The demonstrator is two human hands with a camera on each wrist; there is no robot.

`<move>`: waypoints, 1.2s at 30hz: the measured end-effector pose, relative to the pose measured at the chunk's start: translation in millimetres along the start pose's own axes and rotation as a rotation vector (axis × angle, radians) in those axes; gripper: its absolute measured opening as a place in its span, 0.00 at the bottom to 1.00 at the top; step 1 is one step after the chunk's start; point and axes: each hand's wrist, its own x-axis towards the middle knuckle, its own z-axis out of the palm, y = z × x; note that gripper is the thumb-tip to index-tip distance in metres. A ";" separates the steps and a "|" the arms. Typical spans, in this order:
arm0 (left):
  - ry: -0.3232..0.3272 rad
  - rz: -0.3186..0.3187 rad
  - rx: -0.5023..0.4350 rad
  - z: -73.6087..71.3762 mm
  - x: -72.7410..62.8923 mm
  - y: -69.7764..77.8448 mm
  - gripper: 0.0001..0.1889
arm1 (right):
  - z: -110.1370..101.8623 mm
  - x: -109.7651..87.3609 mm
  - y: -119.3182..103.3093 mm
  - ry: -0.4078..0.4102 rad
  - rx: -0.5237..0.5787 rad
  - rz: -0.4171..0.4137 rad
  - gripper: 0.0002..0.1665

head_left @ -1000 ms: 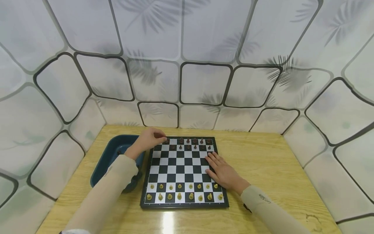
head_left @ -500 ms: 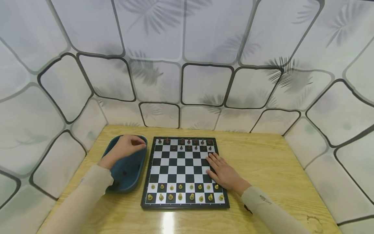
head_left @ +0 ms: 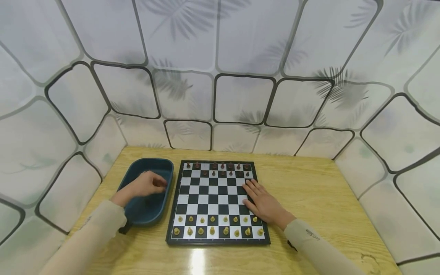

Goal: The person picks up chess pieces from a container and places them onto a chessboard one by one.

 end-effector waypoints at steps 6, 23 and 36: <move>-0.041 -0.015 0.064 6.9 0.4 -7.5 0.10 | 1.0 1.2 1.0 -0.004 -0.003 0.004 0.42; -0.047 -0.010 0.102 13.5 -2.6 -7.2 0.07 | -6.7 0.4 -5.2 -0.018 -0.003 0.003 0.41; -0.009 0.058 0.131 16.8 -0.7 -11.6 0.04 | -4.3 0.1 -3.8 -0.014 -0.003 0.001 0.41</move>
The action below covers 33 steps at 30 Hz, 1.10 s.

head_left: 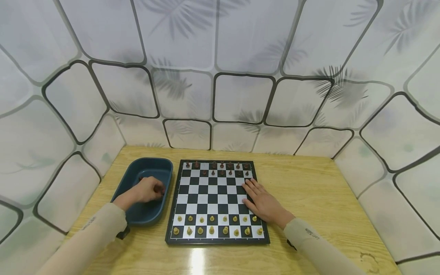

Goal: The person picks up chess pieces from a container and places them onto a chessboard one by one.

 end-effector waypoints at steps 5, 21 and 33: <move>0.038 -0.032 -0.028 -2.9 -1.5 -1.5 0.04 | 1.0 0.6 0.5 0.001 -0.001 -0.001 0.41; 0.223 -0.085 -0.065 -18.5 -2.8 5.0 0.05 | 1.2 0.6 1.6 0.007 -0.008 -0.004 0.41; 0.317 -0.083 -0.091 -30.7 3.9 19.9 0.09 | 0.5 -0.6 0.1 0.007 0.018 0.002 0.41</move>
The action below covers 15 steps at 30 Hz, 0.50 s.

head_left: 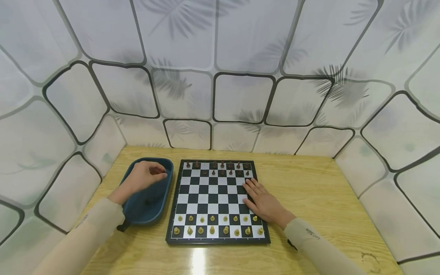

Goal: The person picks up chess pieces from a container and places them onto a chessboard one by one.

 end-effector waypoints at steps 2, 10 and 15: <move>0.003 0.000 -0.004 -0.1 2.5 3.0 0.10 | 0.6 -0.1 0.5 0.000 -0.010 0.000 0.41; -0.003 -0.005 -0.022 6.3 13.1 9.9 0.11 | 4.1 0.2 2.8 -0.008 -0.019 0.006 0.41; 0.020 0.022 -0.033 14.4 21.4 14.9 0.11 | 2.3 0.2 2.3 -0.014 -0.018 0.010 0.41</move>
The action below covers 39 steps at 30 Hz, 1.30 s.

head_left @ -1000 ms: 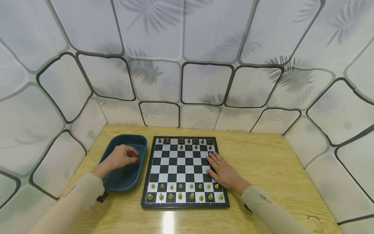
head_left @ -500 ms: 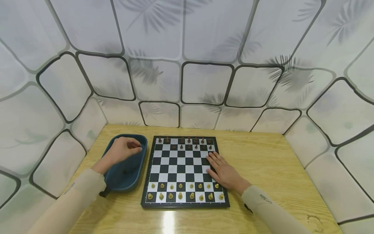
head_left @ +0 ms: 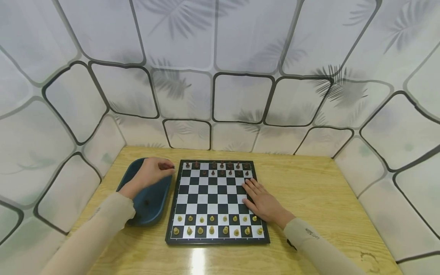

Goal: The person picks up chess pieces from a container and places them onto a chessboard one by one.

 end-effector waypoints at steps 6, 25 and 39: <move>-0.010 -0.002 -0.006 9.7 10.6 5.4 0.14 | -0.2 -0.3 -0.3 0.009 -0.006 -0.006 0.41; -0.080 -0.067 0.011 35.1 45.9 21.7 0.08 | 1.4 0.3 -0.8 0.017 0.002 -0.016 0.41; -0.127 -0.064 0.019 55.6 60.1 23.2 0.09 | 0.3 0.7 -0.5 0.018 -0.017 -0.019 0.41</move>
